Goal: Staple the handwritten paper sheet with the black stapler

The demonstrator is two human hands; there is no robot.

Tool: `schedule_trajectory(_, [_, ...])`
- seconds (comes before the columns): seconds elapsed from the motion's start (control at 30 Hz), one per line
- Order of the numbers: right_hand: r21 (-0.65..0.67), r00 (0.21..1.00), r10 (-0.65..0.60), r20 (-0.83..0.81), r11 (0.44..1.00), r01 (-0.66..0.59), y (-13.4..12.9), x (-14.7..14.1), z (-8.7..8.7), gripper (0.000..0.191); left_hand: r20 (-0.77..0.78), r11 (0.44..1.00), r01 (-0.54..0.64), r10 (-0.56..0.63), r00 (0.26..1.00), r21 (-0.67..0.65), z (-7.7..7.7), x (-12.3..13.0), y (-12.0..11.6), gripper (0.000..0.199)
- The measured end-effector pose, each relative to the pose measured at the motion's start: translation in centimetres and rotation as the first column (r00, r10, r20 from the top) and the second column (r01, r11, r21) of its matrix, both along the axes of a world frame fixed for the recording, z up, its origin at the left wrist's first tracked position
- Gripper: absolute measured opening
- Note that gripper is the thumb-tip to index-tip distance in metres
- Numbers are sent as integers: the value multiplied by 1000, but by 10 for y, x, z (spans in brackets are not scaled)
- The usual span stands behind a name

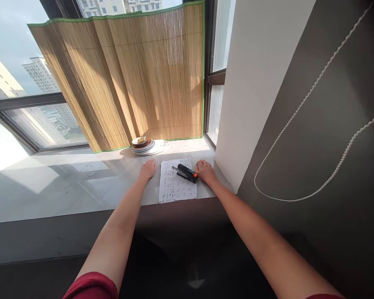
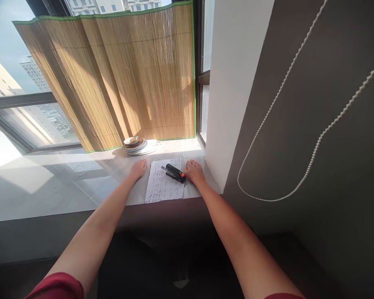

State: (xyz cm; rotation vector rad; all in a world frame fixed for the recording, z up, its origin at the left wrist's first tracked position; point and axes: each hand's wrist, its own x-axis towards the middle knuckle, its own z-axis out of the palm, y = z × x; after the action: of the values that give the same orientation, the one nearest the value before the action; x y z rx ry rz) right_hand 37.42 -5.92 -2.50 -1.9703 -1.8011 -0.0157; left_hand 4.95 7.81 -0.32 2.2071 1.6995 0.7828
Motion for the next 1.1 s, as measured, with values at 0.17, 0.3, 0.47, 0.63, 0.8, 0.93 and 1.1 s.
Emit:
schedule_trajectory(0.17, [7, 999, 0, -37, 1000, 0, 0, -1, 1, 30, -177, 998, -2, 14, 984, 64, 0, -2, -22, 30])
schedule_trajectory(0.3, [18, 997, 10, -75, 1000, -9, 2, 1, -2, 31, -264, 995, -2, 29, 964, 104, -4, 3, -51, 29])
schedule_trajectory(0.47, [22, 985, 28, -172, 999, -25, 1, 8, 1, 29, -288, 988, -42, 83, 954, 148, -10, 14, -78, 29])
schedule_trajectory(0.63, [37, 924, 64, -377, 998, -54, -1, 18, 10, 28, -260, 986, -100, 131, 957, 130, -4, 18, -80, 21])
schedule_trajectory(0.8, [263, 838, 175, -516, 964, -39, -7, 18, 13, 20, -94, 982, -83, 100, 991, 172, 3, 33, -85, 19])
schedule_trajectory(0.93, [372, 784, 445, -433, 880, -294, -22, 12, 19, 26, 227, 969, 105, -157, 961, 224, 1, 46, -90, 12])
schedule_trajectory(1.1, [312, 688, 672, -275, 739, -597, -39, 5, 31, 41, 179, 922, 281, -333, 926, 267, -5, 49, -90, 25])
